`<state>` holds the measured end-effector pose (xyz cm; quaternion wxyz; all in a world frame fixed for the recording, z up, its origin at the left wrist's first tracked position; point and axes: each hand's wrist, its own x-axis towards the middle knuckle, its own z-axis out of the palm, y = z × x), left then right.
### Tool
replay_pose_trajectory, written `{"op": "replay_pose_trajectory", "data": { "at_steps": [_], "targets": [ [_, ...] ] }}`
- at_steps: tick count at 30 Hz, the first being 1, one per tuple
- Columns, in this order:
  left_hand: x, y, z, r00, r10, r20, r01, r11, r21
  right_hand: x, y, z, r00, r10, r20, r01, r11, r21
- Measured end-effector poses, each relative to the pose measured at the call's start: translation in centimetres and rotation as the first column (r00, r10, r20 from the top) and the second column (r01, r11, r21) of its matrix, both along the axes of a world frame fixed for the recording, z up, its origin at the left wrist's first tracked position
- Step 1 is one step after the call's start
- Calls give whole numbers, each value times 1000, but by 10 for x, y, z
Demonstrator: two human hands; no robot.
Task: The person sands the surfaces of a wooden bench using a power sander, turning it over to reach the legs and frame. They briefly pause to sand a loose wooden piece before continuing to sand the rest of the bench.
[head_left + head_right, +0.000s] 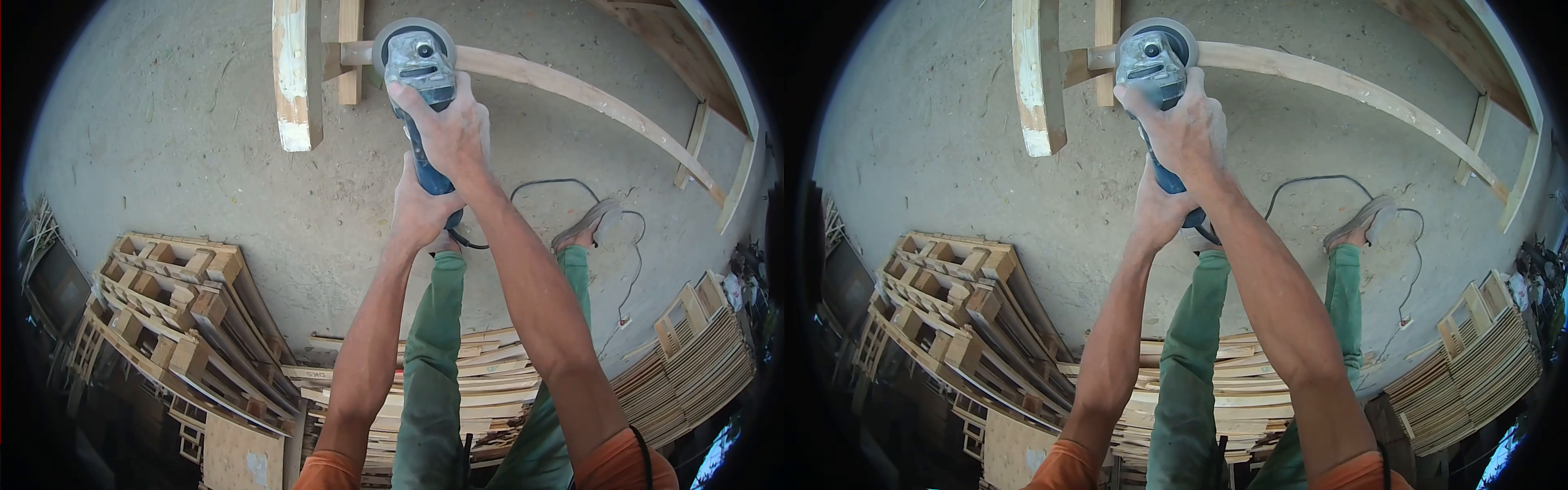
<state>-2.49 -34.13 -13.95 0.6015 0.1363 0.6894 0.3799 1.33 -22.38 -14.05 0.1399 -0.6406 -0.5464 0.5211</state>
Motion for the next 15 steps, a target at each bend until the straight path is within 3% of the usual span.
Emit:
{"op": "replay_pose_trajectory", "data": {
  "at_steps": [4, 7, 10, 15],
  "targets": [
    [2, -4, -9, 998, 55, 39, -56, 997, 45, 1, -3, -5, 997, 75, 4, -75, 997, 3],
    [12, -3, -9, 999, 28, 31, -29, 998, 47, 14, -1, -3, 999, 36, 2, -36, 998, -41],
    [25, 2, -13, 999, -31, 27, 30, 999, 31, 33, 5, -9, 998, 56, 0, -56, 994, 92],
    [55, 5, -8, 998, -36, 56, 36, 999, -1, 63, 5, 3, 999, -34, -9, 34, 999, 18]
  ]
}}
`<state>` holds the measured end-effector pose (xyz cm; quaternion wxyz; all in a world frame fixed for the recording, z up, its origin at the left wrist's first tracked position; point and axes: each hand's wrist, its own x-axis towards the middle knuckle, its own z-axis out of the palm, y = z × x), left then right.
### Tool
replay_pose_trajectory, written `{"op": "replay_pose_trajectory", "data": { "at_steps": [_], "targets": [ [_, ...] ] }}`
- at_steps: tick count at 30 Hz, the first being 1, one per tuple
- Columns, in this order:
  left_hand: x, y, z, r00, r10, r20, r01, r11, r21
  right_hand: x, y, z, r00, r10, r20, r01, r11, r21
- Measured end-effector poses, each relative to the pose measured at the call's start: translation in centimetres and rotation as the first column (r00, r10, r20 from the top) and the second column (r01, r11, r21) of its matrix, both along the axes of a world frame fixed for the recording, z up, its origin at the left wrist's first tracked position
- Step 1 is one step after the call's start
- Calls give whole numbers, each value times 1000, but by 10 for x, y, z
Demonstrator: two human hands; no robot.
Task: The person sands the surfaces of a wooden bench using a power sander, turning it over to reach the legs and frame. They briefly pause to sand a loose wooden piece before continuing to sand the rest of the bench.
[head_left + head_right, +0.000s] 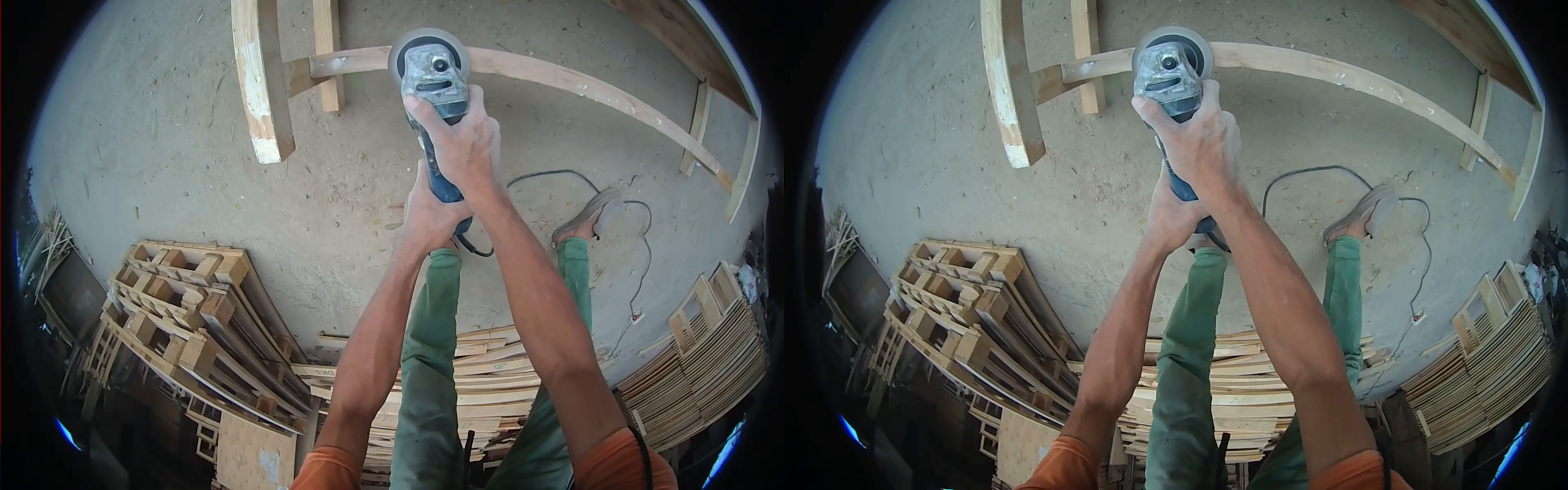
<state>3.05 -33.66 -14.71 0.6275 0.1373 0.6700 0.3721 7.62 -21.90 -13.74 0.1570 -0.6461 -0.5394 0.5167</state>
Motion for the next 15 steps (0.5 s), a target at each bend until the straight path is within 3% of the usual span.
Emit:
{"op": "replay_pose_trajectory", "data": {
  "at_steps": [6, 15],
  "targets": [
    [23, 11, 3, 998, 44, 33, -45, 999, 20, 23, 10, -3, 997, 70, 40, -71, 997, 18],
    [62, 25, 6, 1000, -27, 9, 26, 999, 25, 67, 19, -5, 999, 32, 32, -35, 996, 84]
  ]
}}
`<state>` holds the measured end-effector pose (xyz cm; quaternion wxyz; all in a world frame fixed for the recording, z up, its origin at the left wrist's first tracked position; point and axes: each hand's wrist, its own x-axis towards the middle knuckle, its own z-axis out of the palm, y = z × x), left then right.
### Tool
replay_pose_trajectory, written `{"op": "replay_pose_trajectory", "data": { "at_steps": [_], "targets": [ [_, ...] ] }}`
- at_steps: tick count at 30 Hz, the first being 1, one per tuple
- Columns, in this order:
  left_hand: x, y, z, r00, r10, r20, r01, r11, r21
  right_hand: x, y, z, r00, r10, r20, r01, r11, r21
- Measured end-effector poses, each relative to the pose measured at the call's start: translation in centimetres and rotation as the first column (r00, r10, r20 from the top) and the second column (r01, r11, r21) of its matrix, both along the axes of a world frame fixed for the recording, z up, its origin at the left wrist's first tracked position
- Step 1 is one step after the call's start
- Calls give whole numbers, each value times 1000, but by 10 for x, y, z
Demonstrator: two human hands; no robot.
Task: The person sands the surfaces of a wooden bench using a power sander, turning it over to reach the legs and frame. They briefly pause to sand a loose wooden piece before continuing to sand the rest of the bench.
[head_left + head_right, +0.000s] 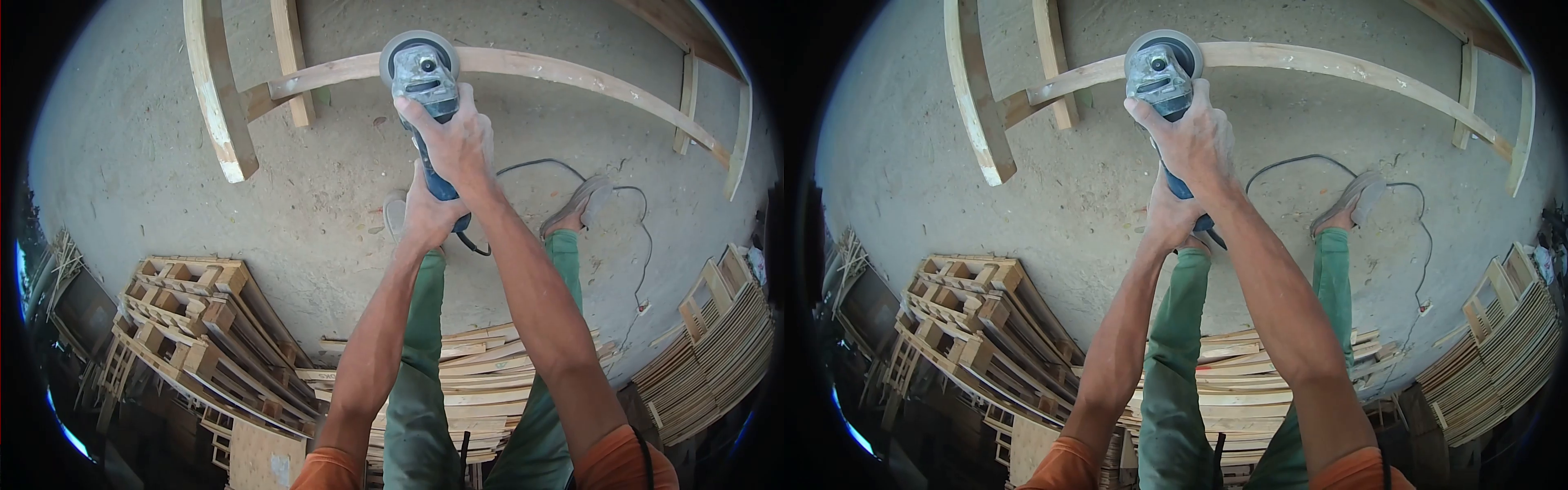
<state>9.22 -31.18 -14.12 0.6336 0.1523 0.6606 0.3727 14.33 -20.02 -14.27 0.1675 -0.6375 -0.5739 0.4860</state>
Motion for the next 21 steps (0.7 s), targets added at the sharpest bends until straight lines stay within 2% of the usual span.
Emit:
{"op": "replay_pose_trajectory", "data": {
  "at_steps": [3, 9, 16, 18, 19, 21],
  "targets": [
    [15, 8, 3, 998, -64, -16, 63, 998, -32, 20, 7, 1, 1000, -11, -15, 11, 999, -52],
    [51, 20, 1, 1000, -28, 14, 28, 1000, -5, 53, 20, 4, 1000, -8, 11, 9, 1000, -26],
    [87, 35, 5, 996, -86, 24, 87, 996, -21, 93, 32, 11, 996, -87, -37, 86, 996, -26],
    [103, 38, 5, 995, -89, 51, 91, 995, -46, 110, 38, 17, 993, -120, 20, 121, 986, -118],
    [113, 38, 5, 994, -97, 57, 100, 994, -45, 121, 38, 15, 991, -128, 25, 130, 985, -117],
    [132, 43, 5, 990, -123, 68, 124, 992, -8, 142, 40, 12, 984, -164, -76, 166, 986, 22]
  ]
}}
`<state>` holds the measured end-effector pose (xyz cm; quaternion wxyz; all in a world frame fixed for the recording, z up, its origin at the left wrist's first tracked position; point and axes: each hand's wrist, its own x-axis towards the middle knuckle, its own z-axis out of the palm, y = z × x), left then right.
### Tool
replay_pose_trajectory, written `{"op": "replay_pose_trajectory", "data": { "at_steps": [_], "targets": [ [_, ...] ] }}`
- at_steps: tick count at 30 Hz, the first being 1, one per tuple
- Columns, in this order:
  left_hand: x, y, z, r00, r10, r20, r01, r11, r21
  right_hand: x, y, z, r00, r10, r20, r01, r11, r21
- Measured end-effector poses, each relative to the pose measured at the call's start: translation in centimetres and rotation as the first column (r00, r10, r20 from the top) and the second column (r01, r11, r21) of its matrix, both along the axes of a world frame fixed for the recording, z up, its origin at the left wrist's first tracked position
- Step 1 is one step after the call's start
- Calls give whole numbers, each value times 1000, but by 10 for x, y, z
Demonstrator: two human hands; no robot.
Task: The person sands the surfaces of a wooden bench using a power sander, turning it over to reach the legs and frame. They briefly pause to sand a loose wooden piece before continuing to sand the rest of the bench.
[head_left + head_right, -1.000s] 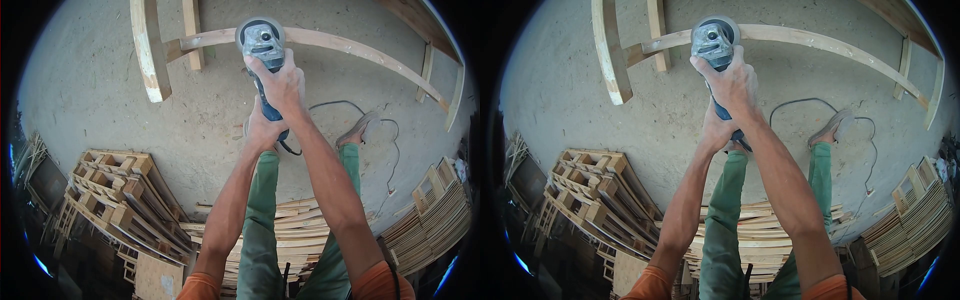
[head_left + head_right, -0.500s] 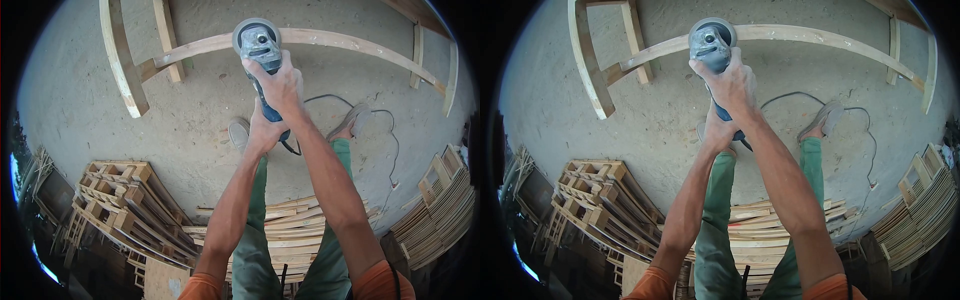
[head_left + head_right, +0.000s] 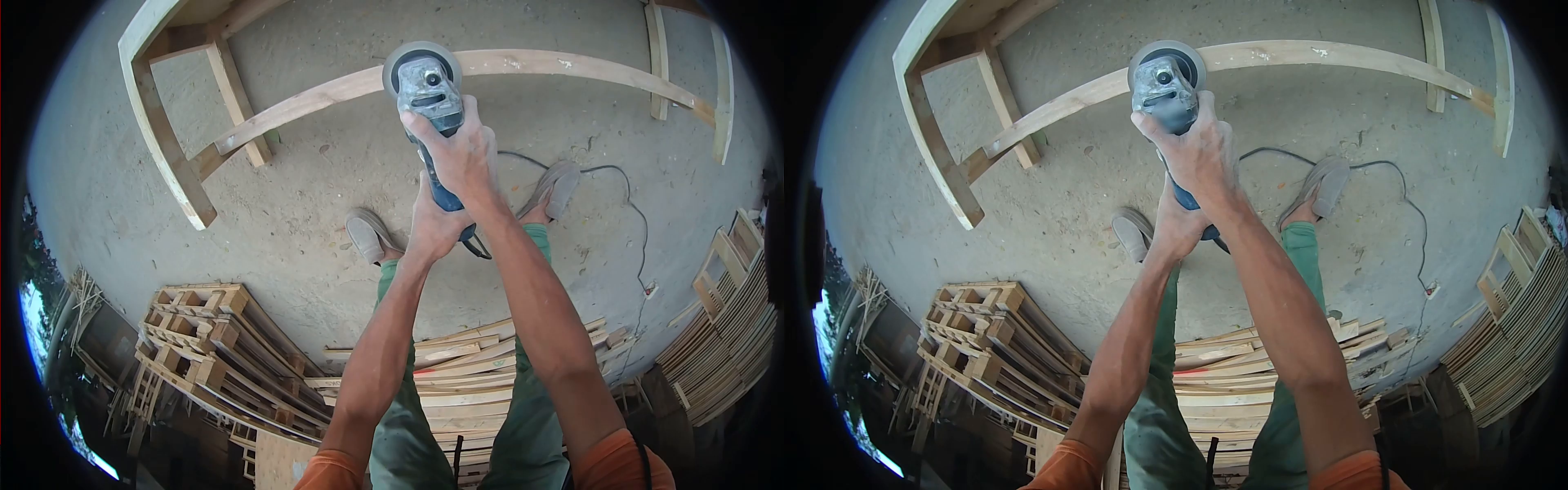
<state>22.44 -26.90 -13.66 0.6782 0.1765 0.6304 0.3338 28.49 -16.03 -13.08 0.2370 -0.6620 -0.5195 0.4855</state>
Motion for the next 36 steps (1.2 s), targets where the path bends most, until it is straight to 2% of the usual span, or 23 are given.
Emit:
{"op": "replay_pose_trajectory", "data": {
  "at_steps": [1, 3, 6, 12, 15, 19, 22, 24, 27, 29, 31, 36],
  "targets": [
    [9, 1, 1, 1000, -9, 4, 9, 1000, -3, 9, 2, 3, 1000, -9, 4, 9, 1000, -3],
    [27, 7, 2, 1000, -17, -26, 16, 1000, -12, 28, 8, 9, 1000, 5, 10, -3, 985, -174],
    [43, 16, 4, 1000, -9, -21, 9, 1000, -17, 46, 15, 8, 997, 33, 74, -16, 976, -215],
    [78, 28, 2, 996, -86, -25, 86, 996, -19, 88, 26, 11, 996, -91, 14, 92, 976, -199],
    [98, 32, 5, 997, -75, 2, 75, 997, -14, 108, 26, 6, 994, -81, 71, 93, 980, -178],
    [108, 32, 5, 994, -102, -27, 102, 995, 5, 115, 24, 6, 994, -103, 44, 108, 987, -119],
    [93, 29, 11, 993, -96, -62, 100, 993, 62, 99, 23, -4, 996, -34, 87, 53, 974, -219],
    [72, 27, 14, 994, -75, -73, 78, 996, 33, 77, 11, -28, 982, 149, 118, -140, 987, -84],
    [43, 18, 10, 1000, -8, -11, 8, 999, -33, 46, 14, -1, 996, 88, 25, -83, 985, -153],
    [27, 18, 5, 999, -39, 13, 41, 993, -112, 37, 15, 0, 996, 82, 30, -78, 990, -117],
    [30, 22, 6, 995, -87, -43, 86, 996, -36, 45, 23, 6, 999, 44, 0, -43, 979, -198],
    [85, 34, 8, 997, -82, -2, 83, 996, 14, 97, 28, 4, 999, -9, 52, 18, 983, -182]
  ]
}}
